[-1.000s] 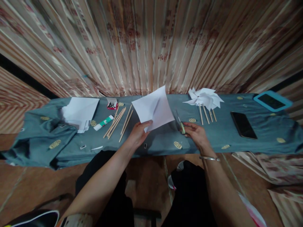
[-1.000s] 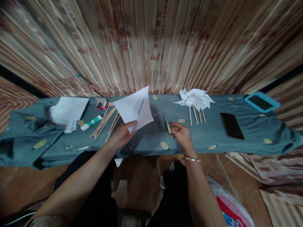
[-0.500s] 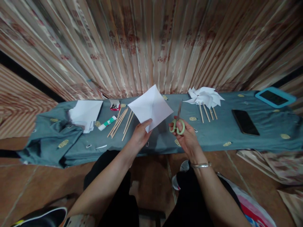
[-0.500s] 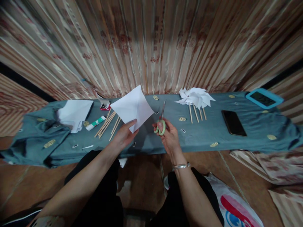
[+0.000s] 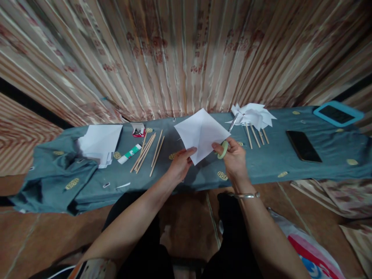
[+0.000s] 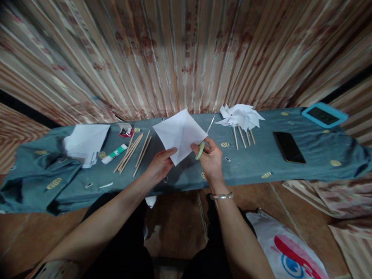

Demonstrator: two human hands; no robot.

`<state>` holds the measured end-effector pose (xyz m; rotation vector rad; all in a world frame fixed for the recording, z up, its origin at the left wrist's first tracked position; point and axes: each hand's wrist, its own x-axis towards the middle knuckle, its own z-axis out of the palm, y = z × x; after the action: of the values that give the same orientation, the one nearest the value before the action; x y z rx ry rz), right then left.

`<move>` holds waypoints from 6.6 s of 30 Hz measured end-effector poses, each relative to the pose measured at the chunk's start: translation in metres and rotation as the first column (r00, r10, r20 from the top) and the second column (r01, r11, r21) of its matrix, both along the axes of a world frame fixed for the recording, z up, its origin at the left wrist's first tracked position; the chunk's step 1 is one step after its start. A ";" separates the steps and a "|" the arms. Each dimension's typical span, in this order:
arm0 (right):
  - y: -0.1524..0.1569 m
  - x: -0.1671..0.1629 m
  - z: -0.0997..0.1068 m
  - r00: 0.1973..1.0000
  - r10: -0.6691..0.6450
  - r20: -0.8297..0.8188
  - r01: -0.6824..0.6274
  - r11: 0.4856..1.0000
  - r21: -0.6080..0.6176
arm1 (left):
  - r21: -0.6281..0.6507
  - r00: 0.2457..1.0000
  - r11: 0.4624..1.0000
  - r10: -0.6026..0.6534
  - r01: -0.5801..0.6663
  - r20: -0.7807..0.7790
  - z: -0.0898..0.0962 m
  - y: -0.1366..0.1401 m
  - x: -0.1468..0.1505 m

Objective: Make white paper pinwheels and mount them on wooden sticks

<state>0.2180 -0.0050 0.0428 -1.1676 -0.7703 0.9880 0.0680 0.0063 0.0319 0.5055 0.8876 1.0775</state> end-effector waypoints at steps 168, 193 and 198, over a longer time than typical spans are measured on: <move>-0.062 -0.037 -0.019 0.769 0.595 0.236 -0.503 0.790 -0.351 | 0.515 0.869 0.856 0.284 -0.039 -0.406 0.001 0.017 -0.039; -0.062 -0.038 -0.027 0.786 0.568 0.246 -0.469 0.806 -0.361 | 0.525 0.857 0.851 0.262 0.011 -0.443 -0.001 0.014 -0.040; -0.062 -0.041 -0.028 0.786 0.562 0.259 -0.468 0.814 -0.345 | 0.516 0.855 0.857 0.258 0.013 -0.450 -0.001 0.015 -0.041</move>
<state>0.1771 -0.0669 0.0152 -1.4209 -1.3329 1.3928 0.0275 0.0214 0.0309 1.2314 1.1071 1.3343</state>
